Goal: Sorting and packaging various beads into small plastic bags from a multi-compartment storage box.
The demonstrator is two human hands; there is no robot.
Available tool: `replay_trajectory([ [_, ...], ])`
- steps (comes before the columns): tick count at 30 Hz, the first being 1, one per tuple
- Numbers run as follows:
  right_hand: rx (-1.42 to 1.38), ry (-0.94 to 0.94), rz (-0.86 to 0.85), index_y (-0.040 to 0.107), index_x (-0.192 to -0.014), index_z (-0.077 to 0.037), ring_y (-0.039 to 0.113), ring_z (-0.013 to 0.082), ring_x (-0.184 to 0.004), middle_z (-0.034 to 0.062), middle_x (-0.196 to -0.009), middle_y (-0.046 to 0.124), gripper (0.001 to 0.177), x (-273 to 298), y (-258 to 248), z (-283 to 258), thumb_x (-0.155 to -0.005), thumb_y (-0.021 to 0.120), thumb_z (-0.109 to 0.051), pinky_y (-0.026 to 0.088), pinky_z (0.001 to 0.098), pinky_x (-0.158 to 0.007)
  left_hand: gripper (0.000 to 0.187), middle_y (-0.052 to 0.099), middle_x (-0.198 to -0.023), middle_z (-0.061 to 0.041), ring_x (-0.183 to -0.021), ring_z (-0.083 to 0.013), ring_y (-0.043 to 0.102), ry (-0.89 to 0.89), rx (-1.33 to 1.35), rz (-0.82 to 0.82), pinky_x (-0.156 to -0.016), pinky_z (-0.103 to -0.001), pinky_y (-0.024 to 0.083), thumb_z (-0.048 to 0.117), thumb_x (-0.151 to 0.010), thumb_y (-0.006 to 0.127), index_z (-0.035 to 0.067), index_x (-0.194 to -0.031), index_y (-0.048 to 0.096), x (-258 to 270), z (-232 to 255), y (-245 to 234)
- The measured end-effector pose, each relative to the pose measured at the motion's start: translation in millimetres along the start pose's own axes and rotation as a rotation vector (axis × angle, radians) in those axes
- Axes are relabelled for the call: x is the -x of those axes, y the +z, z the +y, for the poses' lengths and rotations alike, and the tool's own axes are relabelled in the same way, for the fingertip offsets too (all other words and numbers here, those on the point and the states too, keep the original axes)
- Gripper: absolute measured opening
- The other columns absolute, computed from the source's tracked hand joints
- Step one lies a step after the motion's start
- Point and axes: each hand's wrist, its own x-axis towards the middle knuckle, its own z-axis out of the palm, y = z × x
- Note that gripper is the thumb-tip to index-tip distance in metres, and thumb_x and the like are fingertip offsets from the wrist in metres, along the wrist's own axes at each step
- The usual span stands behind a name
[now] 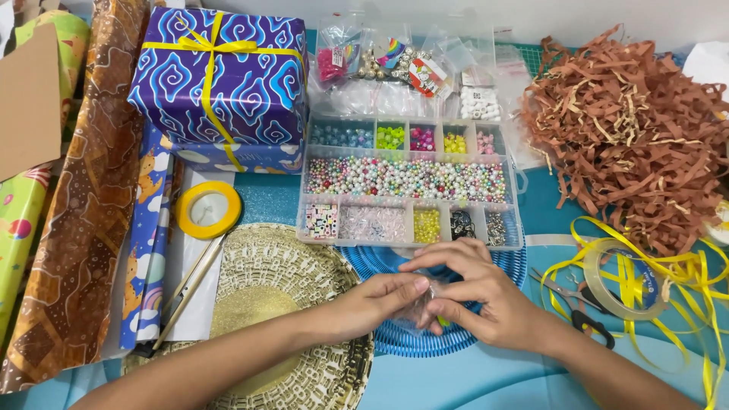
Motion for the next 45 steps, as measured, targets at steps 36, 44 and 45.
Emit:
replay_trajectory([
  [36,0.159,0.137,0.153,0.072,-0.105,-0.016,0.063,0.0208,-0.120,0.0005,-0.123,0.070,0.026,6.6,3.9,6.0,-0.103,0.052,-0.032,0.036,0.0395,-0.099,0.034,0.073,-0.118,-0.018,-0.109,-0.0272,0.072,0.051,0.236,0.105,-0.106,-0.043,0.055,0.019,-0.099,0.063,-0.001,-0.127,0.066,-5.9,7.9,-17.1],
  [44,0.210,0.156,0.198,0.074,-0.096,-0.018,0.063,0.0188,-0.116,-0.0011,-0.117,0.071,0.018,7.4,2.3,9.7,-0.098,0.061,-0.031,0.037,0.0405,-0.099,0.033,0.073,-0.118,-0.015,-0.108,-0.0254,0.071,0.035,0.235,0.096,-0.104,-0.042,0.055,0.018,-0.100,0.062,0.001,-0.129,0.065,-4.3,10.5,-18.7],
  [45,0.216,0.153,0.198,0.073,-0.096,-0.018,0.063,0.0185,-0.114,-0.0015,-0.116,0.071,0.017,7.3,2.6,9.1,-0.098,0.062,-0.031,0.037,0.0403,-0.099,0.032,0.073,-0.117,-0.015,-0.107,-0.0249,0.071,0.031,0.231,0.105,-0.103,-0.041,0.055,0.018,-0.100,0.062,0.001,-0.128,0.066,-4.5,10.1,-18.9],
])
